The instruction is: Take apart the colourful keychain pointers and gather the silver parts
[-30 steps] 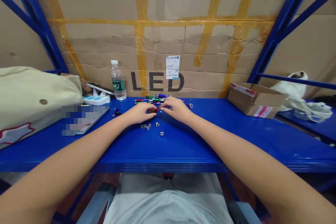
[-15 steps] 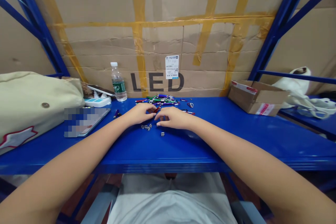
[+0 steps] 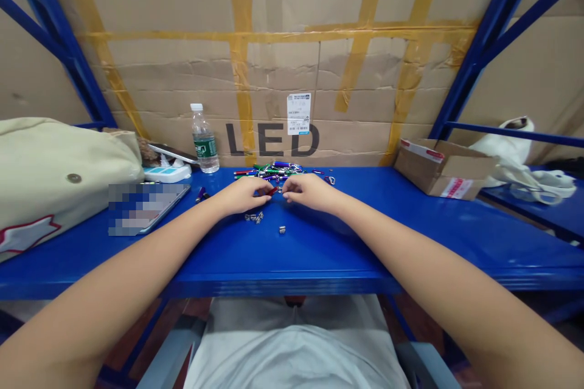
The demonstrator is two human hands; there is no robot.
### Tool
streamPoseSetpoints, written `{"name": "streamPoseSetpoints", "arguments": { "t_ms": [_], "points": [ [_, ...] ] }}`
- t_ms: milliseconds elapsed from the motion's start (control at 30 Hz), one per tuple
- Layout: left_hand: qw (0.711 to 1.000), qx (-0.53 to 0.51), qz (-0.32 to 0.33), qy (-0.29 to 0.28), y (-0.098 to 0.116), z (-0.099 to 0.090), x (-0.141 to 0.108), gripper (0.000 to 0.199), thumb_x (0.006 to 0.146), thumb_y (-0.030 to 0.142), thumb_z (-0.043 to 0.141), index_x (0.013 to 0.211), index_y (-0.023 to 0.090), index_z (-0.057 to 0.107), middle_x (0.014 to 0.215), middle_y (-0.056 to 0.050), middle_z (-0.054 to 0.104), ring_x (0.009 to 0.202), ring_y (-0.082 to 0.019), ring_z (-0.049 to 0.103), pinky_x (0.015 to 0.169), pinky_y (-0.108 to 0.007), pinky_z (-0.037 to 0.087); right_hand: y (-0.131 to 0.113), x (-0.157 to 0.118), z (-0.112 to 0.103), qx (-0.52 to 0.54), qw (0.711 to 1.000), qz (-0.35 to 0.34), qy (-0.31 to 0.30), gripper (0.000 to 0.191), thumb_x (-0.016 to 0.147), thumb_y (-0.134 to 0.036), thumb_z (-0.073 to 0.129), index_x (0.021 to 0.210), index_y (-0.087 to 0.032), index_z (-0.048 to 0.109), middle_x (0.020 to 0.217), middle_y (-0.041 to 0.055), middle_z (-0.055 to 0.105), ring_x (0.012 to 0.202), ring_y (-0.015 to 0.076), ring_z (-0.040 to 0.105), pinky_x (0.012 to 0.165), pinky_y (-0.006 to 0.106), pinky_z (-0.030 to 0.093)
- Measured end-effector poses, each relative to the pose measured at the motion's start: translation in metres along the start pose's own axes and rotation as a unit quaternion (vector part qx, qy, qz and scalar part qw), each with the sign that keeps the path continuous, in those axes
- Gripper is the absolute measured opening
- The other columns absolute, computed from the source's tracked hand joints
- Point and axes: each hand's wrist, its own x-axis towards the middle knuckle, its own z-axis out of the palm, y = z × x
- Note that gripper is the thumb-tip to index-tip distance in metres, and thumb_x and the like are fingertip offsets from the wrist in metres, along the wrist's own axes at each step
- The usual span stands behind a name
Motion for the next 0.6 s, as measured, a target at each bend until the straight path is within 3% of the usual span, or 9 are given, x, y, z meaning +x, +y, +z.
{"name": "streamPoseSetpoints", "arguments": {
  "t_ms": [167, 600],
  "points": [
    [0.999, 0.023, 0.024, -0.004, 0.0013, 0.0001, 0.0000, 0.024, 0.083, 0.027, 0.051, 0.100, 0.017, 0.066, 0.096, -0.005, 0.070, 0.087, -0.019, 0.062, 0.078, -0.027, 0.046, 0.0051, 0.0031, 0.0049, 0.036, 0.998, 0.018, 0.058, 0.014, 0.072, -0.010, 0.065, 0.085, -0.016, 0.063, 0.078, 0.0018, 0.067, 0.073, 0.0134, 0.063, 0.068, 0.026, 0.049],
    [0.997, 0.054, 0.060, 0.011, -0.0018, 0.0026, 0.0007, 0.032, 0.088, 0.030, 0.047, 0.111, 0.017, 0.065, 0.093, -0.007, 0.067, 0.085, -0.019, 0.060, 0.078, -0.030, 0.046, 0.0048, 0.0022, 0.0037, 0.037, 0.996, 0.006, 0.076, 0.017, 0.070, -0.012, 0.067, 0.085, -0.017, 0.063, 0.069, -0.0019, 0.062, 0.067, 0.0123, 0.059, 0.064, 0.025, 0.046]
  ]
}}
